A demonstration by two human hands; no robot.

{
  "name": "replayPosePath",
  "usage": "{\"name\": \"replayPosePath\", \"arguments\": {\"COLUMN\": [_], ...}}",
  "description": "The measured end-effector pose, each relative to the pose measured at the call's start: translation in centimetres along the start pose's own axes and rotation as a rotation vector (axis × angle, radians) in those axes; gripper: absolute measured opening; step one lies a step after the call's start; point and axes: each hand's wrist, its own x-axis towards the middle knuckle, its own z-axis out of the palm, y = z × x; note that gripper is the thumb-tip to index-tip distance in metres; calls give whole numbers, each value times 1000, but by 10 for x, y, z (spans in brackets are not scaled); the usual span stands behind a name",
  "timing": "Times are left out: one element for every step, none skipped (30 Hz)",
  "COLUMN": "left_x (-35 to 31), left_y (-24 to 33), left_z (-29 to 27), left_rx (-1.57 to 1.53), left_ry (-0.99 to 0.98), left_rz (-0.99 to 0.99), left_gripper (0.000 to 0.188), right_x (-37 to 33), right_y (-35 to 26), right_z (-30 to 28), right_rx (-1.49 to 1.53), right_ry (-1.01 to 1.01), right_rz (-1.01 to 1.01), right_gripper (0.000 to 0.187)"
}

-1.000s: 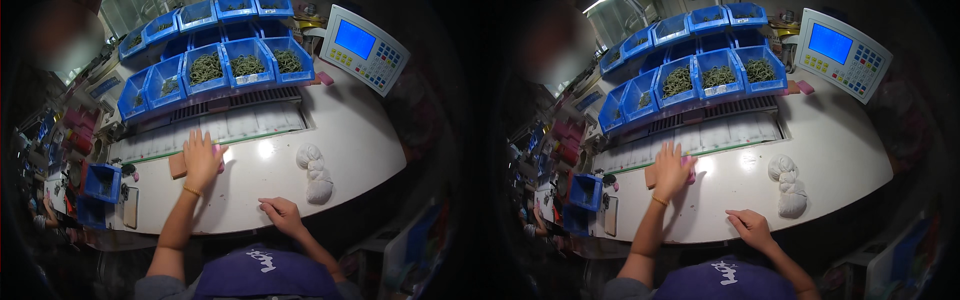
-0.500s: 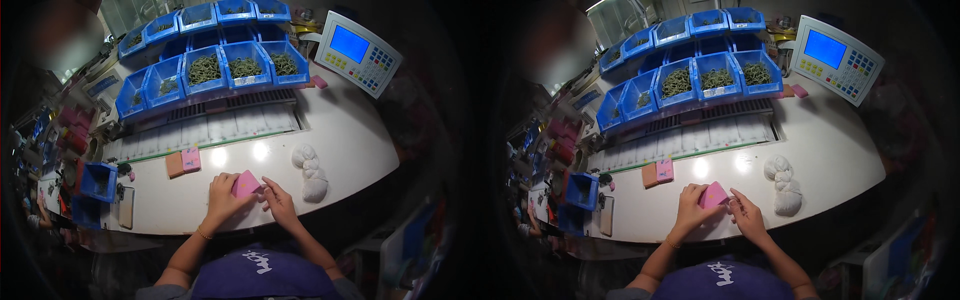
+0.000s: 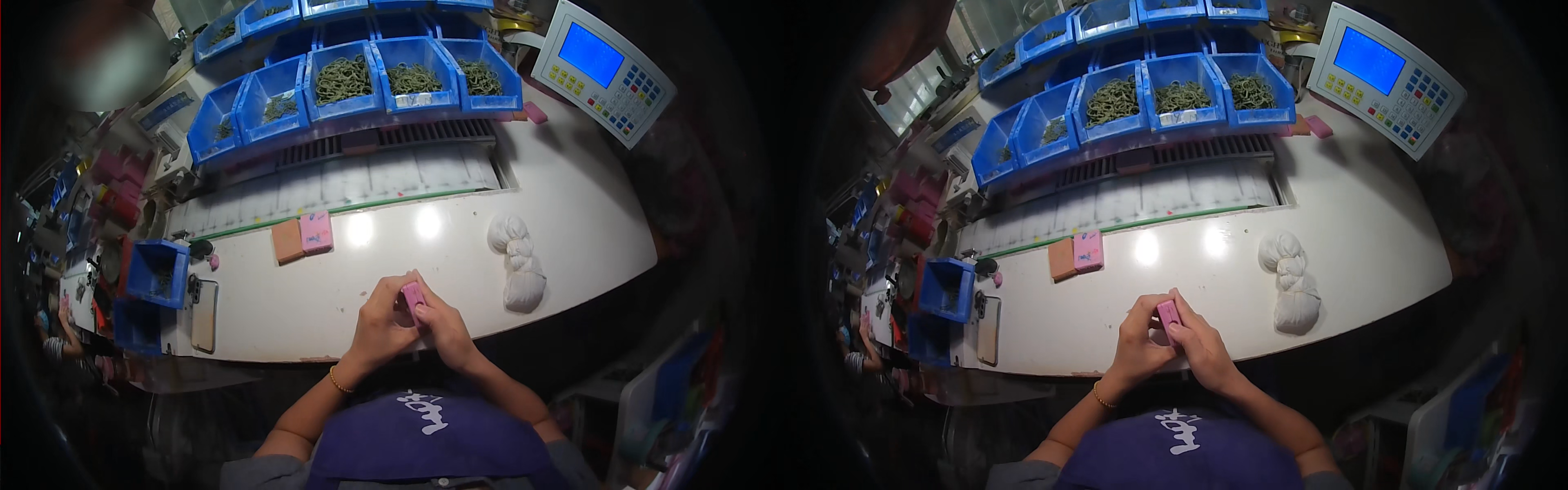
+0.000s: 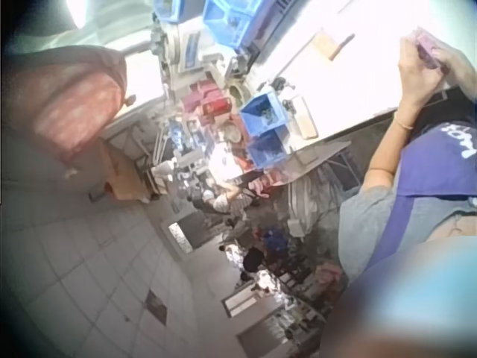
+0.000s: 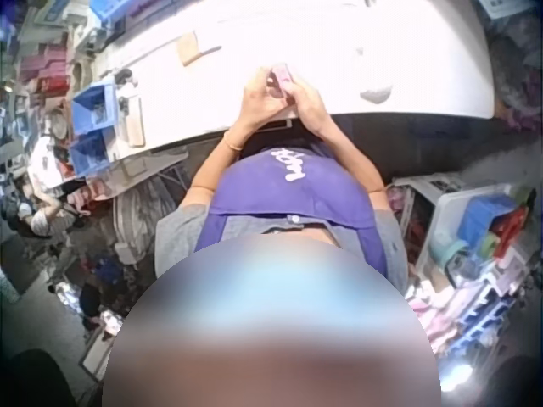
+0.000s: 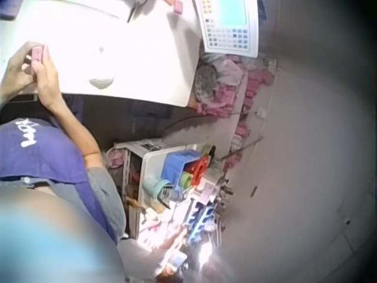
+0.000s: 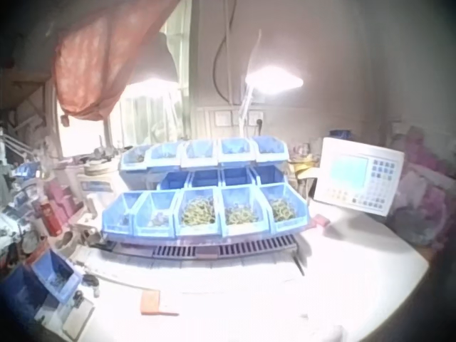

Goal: The recorder is attaching metal keyrings to small pink objects at a production workstation.

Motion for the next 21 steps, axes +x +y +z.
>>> {"name": "replayPosePath", "arguments": {"left_x": [0, 0, -1, -1, 0, -1, -3, -4, -6, -9, -10, -11, -12, -14, -14, -14, -14, -13, -12, -12, -12], "left_y": [-2, -4, -4, -4, -2, -1, -6, -12, -16, -19, -22, -26, -29, -30, -31, -32, -32, -31, -30, -27, -25], "left_z": [0, 0, 0, 0, -2, -3, -3, -3, -4, -7, -9, -11, -11, -12, -12, -13, -14, -14, -14, -15, -15], "left_rx": [-5, -15, -26, -31, -59, -87, -91, -234, -376, -429, -430, -467, -504, -576, -577, -620, -663, -663, -658, -653, -652], "left_ry": [-5, -7, -9, -15, -24, -32, -37, -31, -25, -53, -55, -23, 10, 16, 15, 24, 32, 31, 30, 30, 31], "left_rz": [-4, -17, -30, -36, -55, -73, -76, -153, -231, -296, -298, -297, -296, -314, -316, -355, -393, -393, -390, -387, -386], "left_gripper": [56, 57, 57, 57, 58, 60, 60, 64, 68, 68, 68, 67, 67, 68, 68, 69, 70, 70, 71, 73, 73], "right_x": [1, 1, 0, 0, 1, 3, 5, 6, 8, 10, 10, 8, 8, 6, 5, 4, 4, 4, 4, 4, 3], "right_y": [5, 6, 5, 2, -1, 0, 4, 7, 12, 17, 18, 17, 15, 14, 13, 13, 14, 15, 14, 13, 11], "right_z": [-1, -1, 0, 1, 0, -3, -9, -16, -21, -27, -28, -27, -28, -30, -31, -31, -31, -31, -31, -29, -28], "right_rx": [26, 53, 54, 50, 44, 44, 231, 417, 416, 450, 486, 546, 547, 526, 506, 507, 457, 408, 408, 410, 412], "right_ry": [-4, -8, -2, 15, 30, 36, 67, 101, 109, 128, 143, 190, 192, 196, 200, 201, 209, 217, 216, 227, 238], "right_rz": [-8, -15, -7, -23, -41, -36, 101, 233, 233, 204, 177, 203, 205, 193, 182, 183, 190, 197, 196, 187, 178], "right_gripper": [62, 62, 62, 60, 59, 59, 57, 57, 57, 58, 59, 58, 58, 56, 56, 56, 55, 54, 54, 51, 48]}}
